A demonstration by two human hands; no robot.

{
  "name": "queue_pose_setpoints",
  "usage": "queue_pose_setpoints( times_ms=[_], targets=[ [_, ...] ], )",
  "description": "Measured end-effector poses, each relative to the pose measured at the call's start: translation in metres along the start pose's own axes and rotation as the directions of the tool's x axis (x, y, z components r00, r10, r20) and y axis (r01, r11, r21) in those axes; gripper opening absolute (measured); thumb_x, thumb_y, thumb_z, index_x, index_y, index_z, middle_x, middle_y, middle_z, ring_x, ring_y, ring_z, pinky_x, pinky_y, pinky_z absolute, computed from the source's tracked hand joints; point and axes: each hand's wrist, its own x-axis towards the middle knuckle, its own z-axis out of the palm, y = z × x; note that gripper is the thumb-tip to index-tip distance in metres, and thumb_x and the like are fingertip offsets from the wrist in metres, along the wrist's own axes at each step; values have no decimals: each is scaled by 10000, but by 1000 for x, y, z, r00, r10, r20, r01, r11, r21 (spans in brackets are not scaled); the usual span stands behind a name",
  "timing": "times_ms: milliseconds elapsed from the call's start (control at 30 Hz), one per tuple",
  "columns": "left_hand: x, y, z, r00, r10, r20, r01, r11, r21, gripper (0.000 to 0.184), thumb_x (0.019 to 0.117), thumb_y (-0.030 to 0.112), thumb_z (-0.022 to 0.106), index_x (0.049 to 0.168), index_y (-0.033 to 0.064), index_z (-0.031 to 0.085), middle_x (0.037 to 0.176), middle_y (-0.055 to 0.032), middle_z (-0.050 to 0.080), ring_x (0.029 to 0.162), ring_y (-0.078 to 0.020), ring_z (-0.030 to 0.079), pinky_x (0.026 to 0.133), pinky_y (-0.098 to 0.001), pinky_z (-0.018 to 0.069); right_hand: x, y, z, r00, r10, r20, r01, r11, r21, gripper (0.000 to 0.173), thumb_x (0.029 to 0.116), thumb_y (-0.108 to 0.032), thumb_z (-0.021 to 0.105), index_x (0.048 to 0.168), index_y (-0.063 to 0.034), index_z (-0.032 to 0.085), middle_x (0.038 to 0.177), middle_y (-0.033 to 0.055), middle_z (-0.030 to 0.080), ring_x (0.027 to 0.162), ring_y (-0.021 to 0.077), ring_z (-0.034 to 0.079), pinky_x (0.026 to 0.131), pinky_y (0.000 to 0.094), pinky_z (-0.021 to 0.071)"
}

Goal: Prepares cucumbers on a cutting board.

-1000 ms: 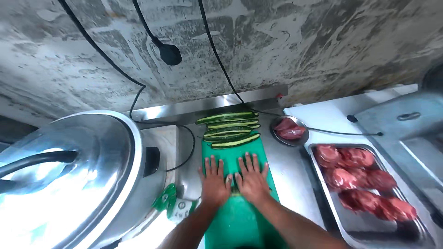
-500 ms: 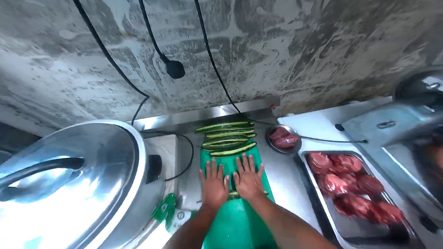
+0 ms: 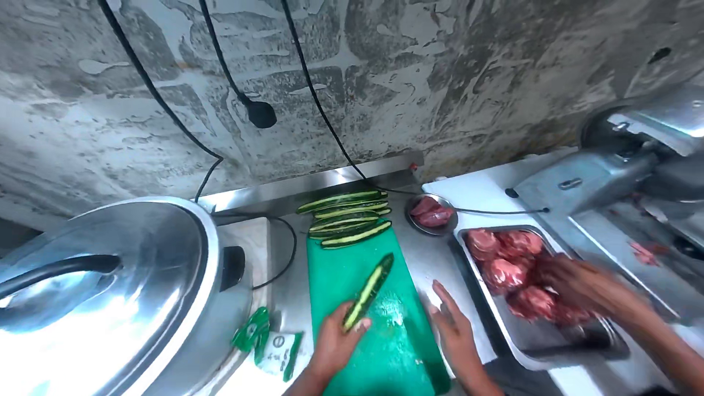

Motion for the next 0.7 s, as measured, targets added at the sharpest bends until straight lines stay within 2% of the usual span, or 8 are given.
queue_pose_setpoints(
  times_ms=[67, 200, 267, 367, 433, 500, 567, 700],
  targets=[
    [11, 29, -8, 998, 28, -50, -40, 965, -259, 454, 862, 385, 789, 1157, 65, 657, 865, -11, 704, 728, -109, 671, 668, -313, 591, -7, -7, 0, 993, 74, 89, -81, 994, 70, 534, 998, -256, 569, 1464, 1, 517, 1514, 166, 525, 1384, 233, 531, 1141, 412, 473],
    [38, 96, -27, 980, 124, -157, -197, 733, -651, 476, 868, 127, 763, 1234, -79, 539, 906, -123, 708, 783, -227, 704, 712, -365, 620, -20, -16, 21, 951, 122, 285, -165, 977, 134, 540, 982, -231, 622, 1466, -14, 514, 1477, 147, 563, 1279, 252, 619, 1067, 431, 540],
    [48, 120, -34, 965, 121, -232, -255, 628, -735, 358, 864, 93, 758, 1121, -58, 559, 809, -130, 679, 671, -212, 672, 624, -343, 595, -24, -23, 35, 937, 95, 337, -161, 972, 172, 602, 968, -222, 659, 1499, -13, 467, 1489, 144, 551, 1283, 251, 616, 1070, 432, 540],
    [51, 134, -35, 957, 150, -250, -291, 519, -803, 282, 842, 120, 796, 982, -13, 590, 753, -115, 666, 620, -189, 657, 614, -333, 588, -20, -33, 53, 924, -15, 383, -55, 983, 172, 824, 895, -256, 757, 1556, 20, 349, 1509, 162, 526, 1333, 237, 575, 1102, 425, 509],
    [49, 136, -30, 957, 163, -241, -288, 439, -851, 263, 858, 164, 792, 940, 11, 594, 698, -93, 645, 602, -184, 656, 628, -343, 593, -13, -44, 61, 919, -40, 391, 17, 998, 64, 845, 861, -302, 798, 1543, -8, 396, 1460, 133, 576, 1302, 182, 595, 1092, 395, 519],
    [47, 133, -27, 959, 142, -244, -280, 380, -881, 255, 880, 213, 767, 918, 25, 601, 653, -83, 636, 594, -191, 667, 643, -357, 598, -5, -52, 67, 922, 48, 385, -1, 993, -122, 641, 867, -322, 785, 1421, -87, 563, 1236, 73, 702, 1101, 146, 685, 974, 396, 576],
    [46, 125, -33, 957, 80, -278, -287, 371, -883, 197, 918, 197, 700, 917, 34, 589, 644, -81, 642, 604, -201, 678, 654, -368, 603, 5, -56, 66, 891, 152, 428, -13, 950, -312, 471, 899, -369, 722, 1298, -140, 619, 1026, 56, 726, 925, 181, 708, 854, 444, 591],
    [46, 91, -54, 919, -180, -350, -242, 442, -864, 151, 1009, 77, 512, 860, 56, 512, 566, -42, 564, 534, -184, 630, 599, -366, 592, 14, -49, 49, 810, 306, 500, 91, 776, -624, 463, 938, -448, 631, 1301, -161, 602, 1097, 79, 723, 1029, 258, 703, 920, 514, 560]
  ],
)
